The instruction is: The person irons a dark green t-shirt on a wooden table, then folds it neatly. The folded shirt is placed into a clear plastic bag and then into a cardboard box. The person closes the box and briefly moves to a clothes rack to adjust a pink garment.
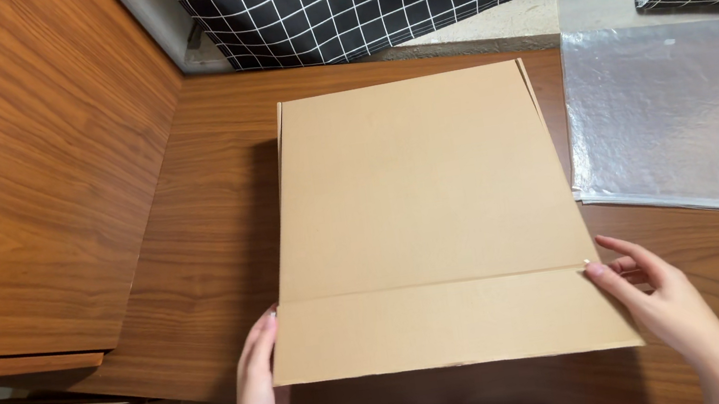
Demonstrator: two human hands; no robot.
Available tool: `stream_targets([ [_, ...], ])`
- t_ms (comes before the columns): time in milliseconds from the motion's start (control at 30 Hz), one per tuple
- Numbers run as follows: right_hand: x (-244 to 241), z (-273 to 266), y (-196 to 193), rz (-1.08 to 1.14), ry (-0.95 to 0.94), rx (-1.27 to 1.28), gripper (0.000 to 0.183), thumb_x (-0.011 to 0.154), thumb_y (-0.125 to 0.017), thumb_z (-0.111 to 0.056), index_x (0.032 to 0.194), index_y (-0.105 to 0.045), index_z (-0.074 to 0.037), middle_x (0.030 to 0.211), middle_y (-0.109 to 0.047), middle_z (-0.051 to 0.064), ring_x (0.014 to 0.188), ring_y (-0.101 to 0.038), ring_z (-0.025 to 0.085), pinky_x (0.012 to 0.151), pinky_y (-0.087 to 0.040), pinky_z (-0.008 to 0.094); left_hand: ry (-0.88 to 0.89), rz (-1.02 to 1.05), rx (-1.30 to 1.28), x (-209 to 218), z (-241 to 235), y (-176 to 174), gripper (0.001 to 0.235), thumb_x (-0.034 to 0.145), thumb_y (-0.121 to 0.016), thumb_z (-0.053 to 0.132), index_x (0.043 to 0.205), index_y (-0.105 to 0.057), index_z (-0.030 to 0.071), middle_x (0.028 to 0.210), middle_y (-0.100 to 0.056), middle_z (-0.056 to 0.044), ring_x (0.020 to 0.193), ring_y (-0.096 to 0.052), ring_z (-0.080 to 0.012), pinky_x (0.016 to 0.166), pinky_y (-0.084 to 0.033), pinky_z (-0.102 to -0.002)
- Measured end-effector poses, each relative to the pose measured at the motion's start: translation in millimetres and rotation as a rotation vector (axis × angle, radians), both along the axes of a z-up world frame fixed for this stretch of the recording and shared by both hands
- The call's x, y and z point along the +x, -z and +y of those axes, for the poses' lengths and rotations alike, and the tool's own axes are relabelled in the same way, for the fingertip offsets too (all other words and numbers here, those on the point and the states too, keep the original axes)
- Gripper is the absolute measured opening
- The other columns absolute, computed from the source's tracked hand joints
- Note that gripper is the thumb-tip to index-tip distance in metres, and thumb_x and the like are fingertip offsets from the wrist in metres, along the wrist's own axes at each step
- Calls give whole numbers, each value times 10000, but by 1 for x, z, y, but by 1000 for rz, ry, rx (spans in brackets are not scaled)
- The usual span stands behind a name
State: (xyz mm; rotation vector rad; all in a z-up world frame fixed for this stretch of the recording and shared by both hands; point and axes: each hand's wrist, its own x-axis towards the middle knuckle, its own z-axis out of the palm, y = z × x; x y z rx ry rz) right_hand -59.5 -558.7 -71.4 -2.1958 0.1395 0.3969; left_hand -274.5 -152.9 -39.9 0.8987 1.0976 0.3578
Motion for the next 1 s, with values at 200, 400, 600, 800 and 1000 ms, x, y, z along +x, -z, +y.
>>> stream_targets([
  [200,-5,0,48,6,-7,199,382,1031,-653,-259,1318,-783,-43,1291,-798,55,1189,-662,141,1020,-476,295,182,113,324,-1,10,65,555,865,-792,218,1392,-726,57,1312,-796,-82,1198,-714,-159,1075,-556,-305],
  [400,6,-28,120,-69,75,365,471,1157,-523,-338,1280,-760,50,1293,-727,78,1159,-594,128,962,-469,297,223,28,506,1,2,83,537,979,-621,364,1412,-716,61,1459,-745,-54,1416,-638,-145,1215,-473,-297],
  [600,44,-32,100,-89,53,1042,812,1188,-364,-727,1523,-616,-31,1280,-740,128,1107,-717,240,910,-547,316,107,-319,350,14,-1,27,648,996,-486,350,1516,-589,-23,1571,-645,-164,1458,-596,-236,1149,-519,-375],
  [800,69,19,-26,-360,148,1326,644,879,-536,-201,1516,-631,-175,1572,-665,-24,1542,-609,157,1310,-507,310,80,-623,621,35,12,26,556,1165,-184,359,1552,-474,83,1403,-626,-108,1242,-591,-217,1183,-450,-406],
  [1000,52,58,-119,-535,-64,1212,817,1009,-525,-678,1685,-442,-226,1701,-501,-13,1621,-483,196,1378,-410,407,-38,-749,705,56,0,-60,830,1060,-320,611,1542,-458,-50,1617,-502,-191,1560,-460,-308,1313,-391,-478],
])
